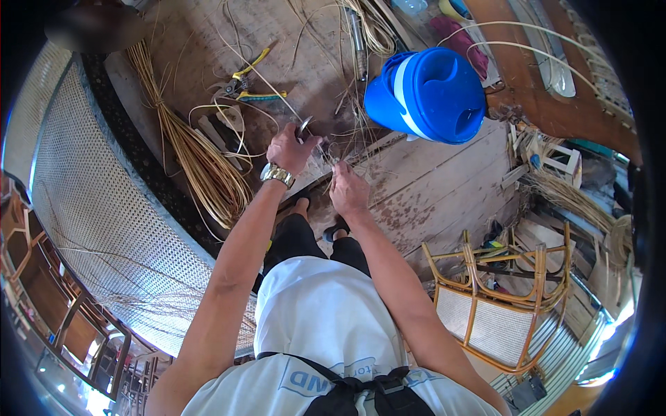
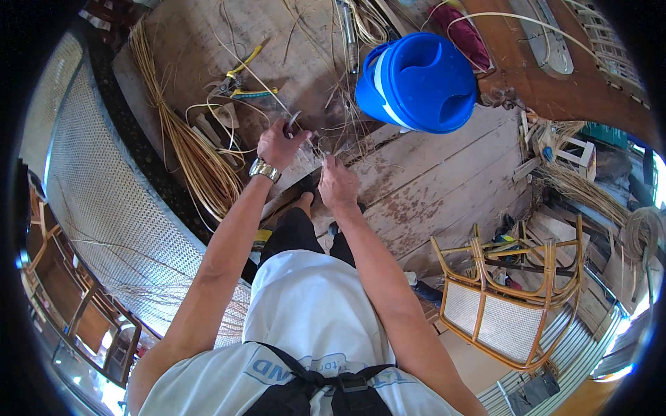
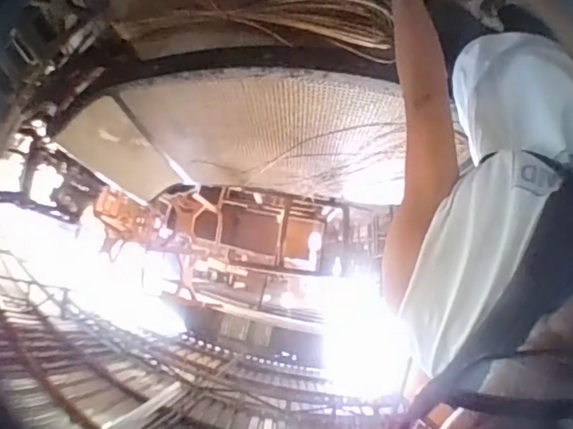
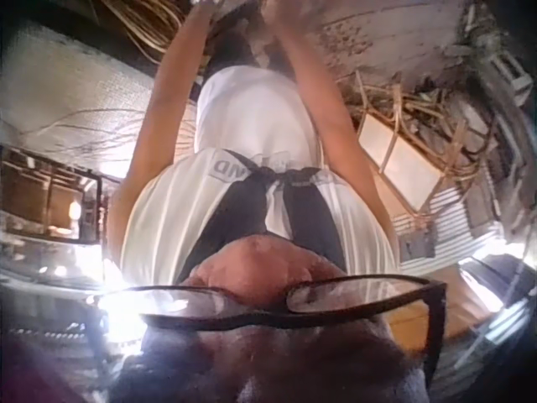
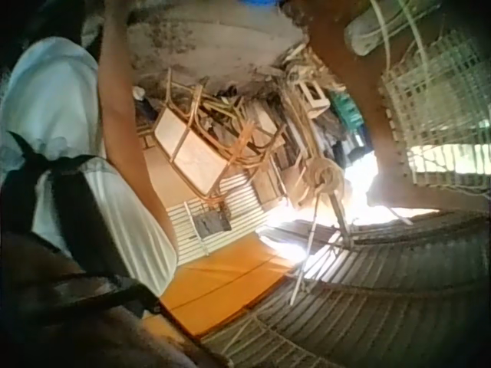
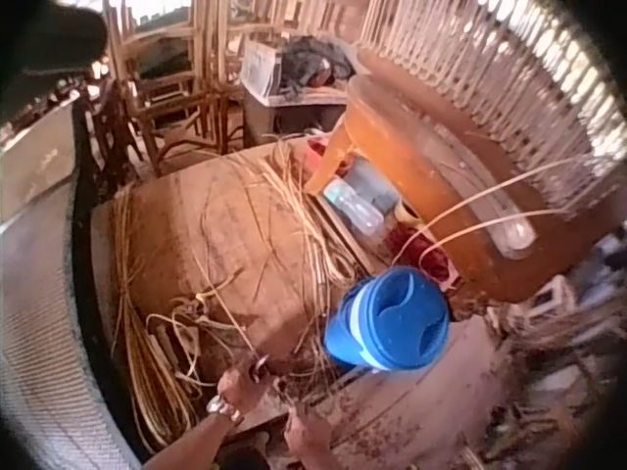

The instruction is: Weaving and trimming rattan strips for furniture components.

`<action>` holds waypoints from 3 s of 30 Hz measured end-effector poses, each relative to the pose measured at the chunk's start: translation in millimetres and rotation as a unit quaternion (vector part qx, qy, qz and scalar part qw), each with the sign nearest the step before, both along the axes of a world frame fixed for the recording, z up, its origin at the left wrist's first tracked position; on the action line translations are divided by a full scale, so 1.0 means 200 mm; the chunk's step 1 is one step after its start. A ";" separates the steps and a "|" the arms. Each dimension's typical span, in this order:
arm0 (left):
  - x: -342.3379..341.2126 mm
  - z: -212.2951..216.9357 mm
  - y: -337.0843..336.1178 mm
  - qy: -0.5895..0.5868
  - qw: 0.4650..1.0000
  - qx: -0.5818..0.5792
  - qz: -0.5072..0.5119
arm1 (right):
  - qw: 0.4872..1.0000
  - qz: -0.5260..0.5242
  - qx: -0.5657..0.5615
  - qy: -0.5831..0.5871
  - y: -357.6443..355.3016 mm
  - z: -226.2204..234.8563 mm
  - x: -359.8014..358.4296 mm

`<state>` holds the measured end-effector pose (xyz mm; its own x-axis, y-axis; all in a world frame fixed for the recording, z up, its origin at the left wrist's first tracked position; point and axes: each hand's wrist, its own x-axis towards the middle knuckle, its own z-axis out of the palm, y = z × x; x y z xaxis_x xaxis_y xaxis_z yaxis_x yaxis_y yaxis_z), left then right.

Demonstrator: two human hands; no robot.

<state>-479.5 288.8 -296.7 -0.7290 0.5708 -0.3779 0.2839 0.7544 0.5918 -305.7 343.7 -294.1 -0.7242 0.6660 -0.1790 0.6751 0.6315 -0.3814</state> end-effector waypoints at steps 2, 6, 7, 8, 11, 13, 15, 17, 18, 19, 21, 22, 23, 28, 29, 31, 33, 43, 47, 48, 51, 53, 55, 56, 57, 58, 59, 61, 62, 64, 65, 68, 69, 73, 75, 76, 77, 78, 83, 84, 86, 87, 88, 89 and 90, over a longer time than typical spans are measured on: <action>0.00 -0.01 0.00 0.015 1.000 0.010 -0.009 | 1.000 -0.006 -0.015 -0.015 -0.01 0.00 -0.01; -0.04 -0.02 -0.01 -0.029 0.999 0.014 -0.037 | 0.999 -0.037 -0.001 -0.001 -0.02 -0.02 -0.03; -0.05 -0.03 -0.02 -0.046 0.998 0.025 -0.042 | 0.999 -0.041 0.005 -0.011 -0.02 -0.02 -0.04; -0.06 -0.03 -0.02 -0.046 0.998 0.025 -0.042 | 0.999 -0.041 0.004 -0.010 -0.02 -0.02 -0.04; -0.06 -0.02 -0.01 -0.055 0.998 0.019 -0.038 | 1.000 -0.027 0.004 -0.001 0.00 -0.04 -0.04; -0.05 -0.02 0.00 -0.035 0.999 0.019 -0.035 | 1.000 -0.021 -0.010 -0.018 0.00 -0.04 -0.04; -0.05 -0.01 0.00 -0.040 0.999 0.019 -0.031 | 0.999 -0.024 -0.017 -0.022 -0.01 -0.02 -0.04; -0.04 0.00 0.01 -0.046 0.998 0.019 -0.027 | 0.999 -0.026 -0.024 -0.027 -0.01 0.01 -0.05; -0.04 0.00 0.00 -0.038 0.999 0.021 -0.023 | 0.998 -0.035 -0.039 -0.036 -0.01 0.02 -0.05; -0.03 0.00 0.00 -0.030 0.999 0.023 -0.019 | 0.996 -0.045 -0.054 -0.046 -0.01 0.04 -0.05; -0.03 -0.01 0.00 -0.034 0.999 0.013 -0.016 | 0.995 -0.051 -0.061 -0.062 0.00 0.05 -0.06; -0.02 -0.01 0.00 -0.038 0.999 0.002 -0.014 | 0.993 -0.059 -0.068 -0.077 0.00 0.06 -0.06; -0.02 -0.03 -0.01 -0.038 0.999 0.002 -0.013 | 0.993 -0.058 -0.069 -0.077 0.00 0.04 -0.06; 0.03 -0.05 -0.04 -0.026 0.999 0.033 -0.008 | 0.953 -0.204 -0.219 0.053 0.03 -0.07 -0.03; 0.03 -0.05 -0.04 -0.027 0.999 0.033 -0.010 | 0.953 -0.205 -0.219 0.053 0.03 -0.09 -0.03; 0.04 -0.04 -0.04 -0.058 0.998 0.020 -0.002 | 0.970 -0.179 -0.162 0.014 0.03 -0.11 -0.03; 0.03 -0.04 -0.03 -0.045 0.999 0.015 -0.012 | 0.966 -0.184 -0.181 0.010 0.03 -0.10 -0.04; 0.04 -0.02 -0.09 0.031 0.997 0.003 -0.069 | 0.966 -0.191 -0.173 -0.006 0.03 -0.09 -0.04; 0.02 0.04 -0.16 -0.004 0.997 0.062 -0.047 | 0.963 -0.193 -0.188 -0.012 0.03 -0.10 -0.03; 0.02 0.03 -0.17 -0.003 0.997 0.062 -0.047 | 0.961 -0.194 -0.194 -0.006 0.04 -0.09 -0.04; 0.04 -0.01 -0.18 0.007 0.990 0.058 -0.126 | 0.962 -0.194 -0.192 0.004 0.03 -0.11 -0.05; 0.06 -0.04 -0.17 0.007 0.989 0.019 -0.148 | 0.964 -0.193 -0.183 0.007 0.03 -0.13 -0.04; 0.07 -0.08 -0.19 0.016 0.988 0.030 -0.151 | 0.963 -0.193 -0.189 0.014 0.02 -0.12 -0.04; 0.08 -0.10 -0.21 0.026 0.987 0.040 -0.155 | 0.963 -0.191 -0.189 0.013 0.02 -0.12 -0.04; 0.09 -0.10 -0.21 0.027 0.987 0.040 -0.153 | 0.965 -0.187 -0.184 0.021 0.02 -0.12 -0.04; 0.10 -0.10 -0.21 0.040 0.987 0.052 -0.149 | 0.966 -0.182 -0.180 0.030 0.02 -0.12 -0.03; 0.11 -0.09 -0.21 0.055 0.986 0.064 -0.145 | 0.967 -0.179 -0.181 0.031 0.02 -0.13 -0.03; 0.13 -0.07 -0.20 0.064 0.988 0.031 -0.140 | 0.961 -0.169 -0.206 0.078 0.02 -0.13 0.00; 0.15 -0.06 -0.19 0.071 0.988 0.001 -0.138 | 0.960 -0.165 -0.210 0.080 0.03 -0.15 0.01; 0.17 -0.06 -0.17 0.086 0.988 -0.017 -0.129 | 0.952 -0.156 -0.238 0.111 0.05 -0.15 0.01; 0.18 -0.06 -0.16 0.083 0.989 -0.019 -0.120 | 0.948 -0.160 -0.257 0.097 0.07 -0.14 0.02; 0.19 -0.05 -0.15 0.089 0.988 -0.039 -0.120 | 0.939 -0.156 -0.287 0.104 0.07 -0.22 0.24; 0.17 -0.07 -0.17 0.083 0.988 -0.051 -0.121 | 0.935 -0.181 -0.295 0.084 0.02 -0.17 0.33; 0.16 0.02 -0.16 0.051 0.988 -0.076 -0.128 | 0.949 -0.157 -0.271 0.025 -0.11 -0.25 1.02; 0.16 0.04 -0.15 0.033 0.987 -0.092 -0.128 | 0.954 -0.103 -0.277 -0.050 -0.13 -0.28 1.26; 0.16 0.03 -0.15 0.035 0.987 -0.090 -0.128 | 0.955 -0.103 -0.275 -0.048 -0.12 -0.29 1.28; 0.14 0.03 -0.16 0.030 0.987 -0.090 -0.126 | 0.944 -0.091 -0.307 -0.080 -0.12 -0.30 1.30; 0.14 0.01 -0.16 0.023 0.988 -0.090 -0.122 | 0.931 -0.076 -0.338 -0.114 -0.12 -0.28 1.31; 0.14 -0.04 -0.13 0.040 0.987 -0.085 -0.132 | 0.945 -0.057 -0.296 0.124 -0.01 -0.42 0.71; 0.13 -0.05 -0.14 0.040 0.986 -0.086 -0.138 | 0.953 -0.043 -0.273 0.126 0.02 -0.39 0.56; 0.14 -0.04 -0.13 0.041 0.986 -0.087 -0.137 | 0.919 -0.091 -0.357 0.140 0.10 -0.44 0.36; 0.14 -0.04 -0.13 0.041 0.986 -0.089 -0.133 | 0.876 -0.134 -0.438 0.151 0.11 -0.45 0.30; 0.14 -0.03 -0.14 0.042 0.986 -0.092 -0.130 | 0.875 -0.132 -0.441 0.150 0.08 -0.39 0.24; 0.15 -0.03 -0.14 0.042 0.987 -0.097 -0.124 | 0.817 -0.208 -0.517 0.150 0.07 -0.33 0.18; 0.15 -0.02 -0.14 0.043 0.987 -0.099 -0.119 | 0.747 -0.282 -0.583 0.149 0.07 -0.29 0.15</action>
